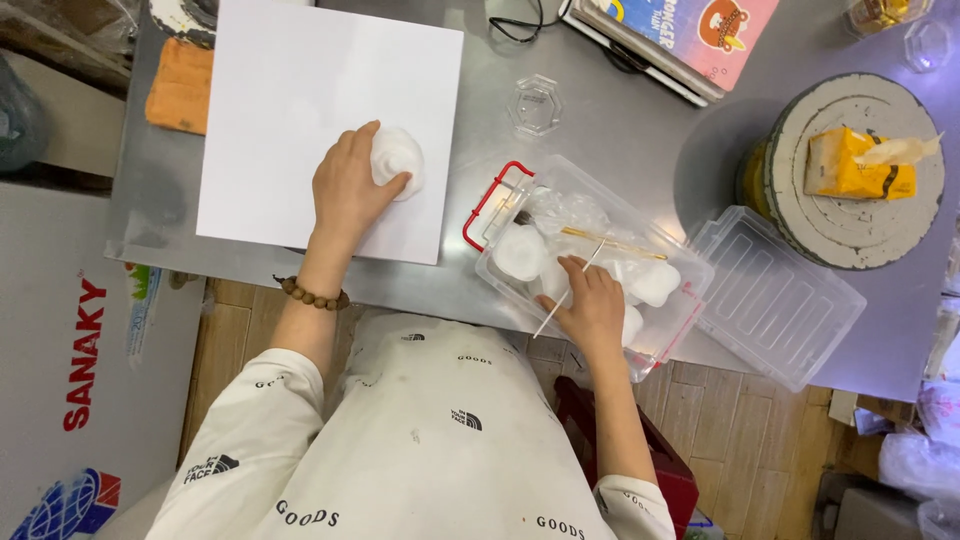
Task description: Punching circular shapes out of white paper using a craft hole puncher.
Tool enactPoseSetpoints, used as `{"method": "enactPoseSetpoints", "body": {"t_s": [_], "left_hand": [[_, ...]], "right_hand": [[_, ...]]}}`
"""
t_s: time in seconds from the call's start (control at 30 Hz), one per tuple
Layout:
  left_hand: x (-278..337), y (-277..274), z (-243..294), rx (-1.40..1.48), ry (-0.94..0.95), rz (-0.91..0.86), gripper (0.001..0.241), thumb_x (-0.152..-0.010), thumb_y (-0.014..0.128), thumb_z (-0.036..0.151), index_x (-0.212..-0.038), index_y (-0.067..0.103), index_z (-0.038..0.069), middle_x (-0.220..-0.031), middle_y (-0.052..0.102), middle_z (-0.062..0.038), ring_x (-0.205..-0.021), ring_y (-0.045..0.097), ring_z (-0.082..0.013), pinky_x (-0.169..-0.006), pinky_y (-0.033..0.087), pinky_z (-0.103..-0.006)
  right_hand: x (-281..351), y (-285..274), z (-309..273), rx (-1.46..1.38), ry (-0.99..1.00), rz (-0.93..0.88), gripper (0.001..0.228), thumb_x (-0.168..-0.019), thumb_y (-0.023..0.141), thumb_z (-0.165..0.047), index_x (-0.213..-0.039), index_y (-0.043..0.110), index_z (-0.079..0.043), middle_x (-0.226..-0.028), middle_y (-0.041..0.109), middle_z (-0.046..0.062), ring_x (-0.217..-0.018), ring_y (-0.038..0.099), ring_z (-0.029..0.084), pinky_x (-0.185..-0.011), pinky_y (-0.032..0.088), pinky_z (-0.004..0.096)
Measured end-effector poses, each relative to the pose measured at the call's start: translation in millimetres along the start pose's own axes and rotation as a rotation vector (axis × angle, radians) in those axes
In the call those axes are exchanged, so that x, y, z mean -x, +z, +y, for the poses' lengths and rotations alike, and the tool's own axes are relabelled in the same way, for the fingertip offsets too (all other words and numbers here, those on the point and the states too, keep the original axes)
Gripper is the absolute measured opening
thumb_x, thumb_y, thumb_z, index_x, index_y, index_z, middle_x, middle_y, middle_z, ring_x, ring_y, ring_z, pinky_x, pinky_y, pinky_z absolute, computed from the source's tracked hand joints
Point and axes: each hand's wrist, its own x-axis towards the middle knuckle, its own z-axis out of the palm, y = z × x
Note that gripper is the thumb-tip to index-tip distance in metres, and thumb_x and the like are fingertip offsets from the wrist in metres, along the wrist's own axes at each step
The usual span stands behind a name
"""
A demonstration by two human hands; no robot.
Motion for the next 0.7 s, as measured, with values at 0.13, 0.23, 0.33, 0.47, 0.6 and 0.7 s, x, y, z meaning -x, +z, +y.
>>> {"method": "enactPoseSetpoints", "body": {"t_s": [0.13,0.23,0.33,0.47,0.6,0.7], "left_hand": [[-17,4,-37,0.075,-0.082,0.186,0.079,-0.082,0.087,0.035,-0.144,0.051,0.0,-0.133,0.058,-0.018,-0.114,0.064,-0.0318,-0.088,0.057,-0.0417],[-35,3,-60,0.131,-0.133,0.314,0.078,-0.092,0.083,0.038,-0.149,0.048,-0.001,-0.147,0.05,-0.019,-0.123,0.062,-0.0358,-0.094,0.057,-0.0429],[-37,-3,-65,0.059,-0.19,0.314,0.089,-0.087,0.085,0.049,-0.145,0.046,-0.006,-0.153,0.035,-0.031,-0.118,0.059,-0.0426,-0.091,0.054,-0.0456],[-2,-12,-67,0.072,-0.12,0.307,0.075,-0.092,0.081,0.044,-0.142,0.052,-0.004,-0.158,0.033,-0.028,-0.131,0.055,-0.0424,-0.099,0.051,-0.0477],[28,-6,-81,0.106,-0.072,0.21,0.058,-0.093,0.076,0.034,-0.137,0.059,0.0,-0.159,0.037,-0.024,-0.137,0.049,-0.0403,-0.109,0.045,-0.0503],[26,-4,-91,0.131,-0.007,0.189,0.054,-0.094,0.075,0.029,-0.138,0.059,0.001,-0.159,0.038,-0.022,-0.142,0.044,-0.0377,-0.113,0.041,-0.0502]], "right_hand": [[9,7,7,-0.008,-0.01,-0.046,0.065,-0.072,0.087,-0.036,-0.128,0.066,-0.009,-0.128,0.068,0.013,-0.111,0.064,0.032,-0.09,0.051,0.046],[16,11,10,-0.081,0.007,-0.019,0.064,-0.077,0.083,-0.029,-0.133,0.064,-0.006,-0.134,0.066,0.016,-0.114,0.063,0.034,-0.093,0.052,0.046],[15,10,16,-0.034,0.038,0.014,0.056,-0.078,0.08,-0.022,-0.131,0.066,-0.009,-0.132,0.068,0.014,-0.115,0.066,0.034,-0.095,0.054,0.045],[7,5,9,-0.464,0.333,0.132,0.049,-0.086,0.078,-0.017,-0.132,0.065,-0.006,-0.126,0.07,0.013,-0.108,0.069,0.025,-0.091,0.057,0.039],[-11,26,-9,-0.899,0.427,0.242,0.02,-0.096,0.077,-0.012,-0.11,0.067,-0.001,-0.131,0.071,0.014,-0.116,0.068,0.022,-0.1,0.058,0.037],[-51,41,-38,-0.991,0.277,0.34,0.022,-0.095,0.077,-0.012,-0.11,0.063,-0.004,-0.136,0.067,0.014,-0.123,0.065,0.024,-0.107,0.054,0.038]]}}
